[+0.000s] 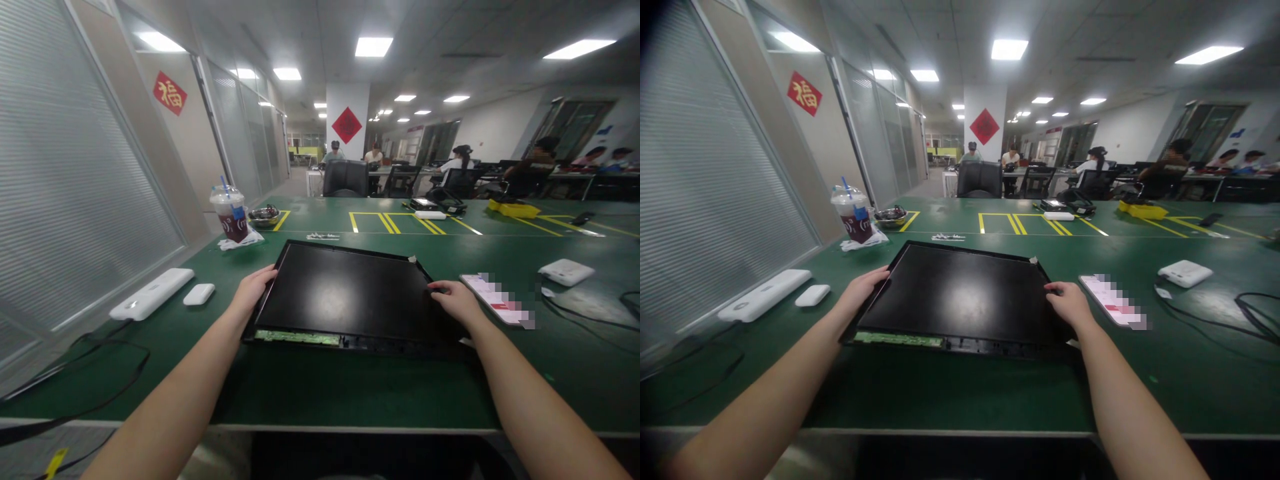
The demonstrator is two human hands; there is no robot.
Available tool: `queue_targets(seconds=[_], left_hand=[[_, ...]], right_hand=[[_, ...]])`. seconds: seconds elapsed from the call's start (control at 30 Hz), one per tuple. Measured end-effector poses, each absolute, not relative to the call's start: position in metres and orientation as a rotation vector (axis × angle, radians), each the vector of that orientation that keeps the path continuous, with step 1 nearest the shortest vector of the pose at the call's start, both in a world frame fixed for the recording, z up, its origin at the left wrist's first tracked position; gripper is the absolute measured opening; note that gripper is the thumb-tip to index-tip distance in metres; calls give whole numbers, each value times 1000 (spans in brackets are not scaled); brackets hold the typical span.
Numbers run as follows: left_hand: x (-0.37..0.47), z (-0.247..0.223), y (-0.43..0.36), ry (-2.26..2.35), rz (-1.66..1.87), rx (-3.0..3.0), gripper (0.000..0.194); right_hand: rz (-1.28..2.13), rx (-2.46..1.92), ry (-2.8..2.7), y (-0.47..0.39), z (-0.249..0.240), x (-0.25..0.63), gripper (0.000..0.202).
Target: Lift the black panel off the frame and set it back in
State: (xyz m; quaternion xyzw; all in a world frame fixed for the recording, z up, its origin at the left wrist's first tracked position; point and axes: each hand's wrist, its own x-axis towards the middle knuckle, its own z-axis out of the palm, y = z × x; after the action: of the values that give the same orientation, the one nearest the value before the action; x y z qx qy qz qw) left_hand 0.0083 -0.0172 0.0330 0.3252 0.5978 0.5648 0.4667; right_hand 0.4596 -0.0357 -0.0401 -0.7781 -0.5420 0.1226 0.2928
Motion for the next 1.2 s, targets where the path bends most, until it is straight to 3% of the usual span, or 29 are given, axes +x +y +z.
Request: queue_targets(seconds=[0.3,0.77,0.97,1.03,1.2], left_hand=[[-1,15,-11,1112,1301,689,50],[0,19,-13,1032,1132,662,42],[-2,15,-6,1237,1273,709,80],[-1,16,-6,1259,1289,765,74],[1,18,-10,1188,1332,850,34]], right_hand=[[295,-2056,-1461,-35,-43,460,37],[253,-2000,-1492,-34,-47,461,32],[250,-2000,-1498,-35,-46,460,31],[251,-1981,-1507,-35,-45,459,29],[235,-1981,-1500,-35,-44,458,28]])
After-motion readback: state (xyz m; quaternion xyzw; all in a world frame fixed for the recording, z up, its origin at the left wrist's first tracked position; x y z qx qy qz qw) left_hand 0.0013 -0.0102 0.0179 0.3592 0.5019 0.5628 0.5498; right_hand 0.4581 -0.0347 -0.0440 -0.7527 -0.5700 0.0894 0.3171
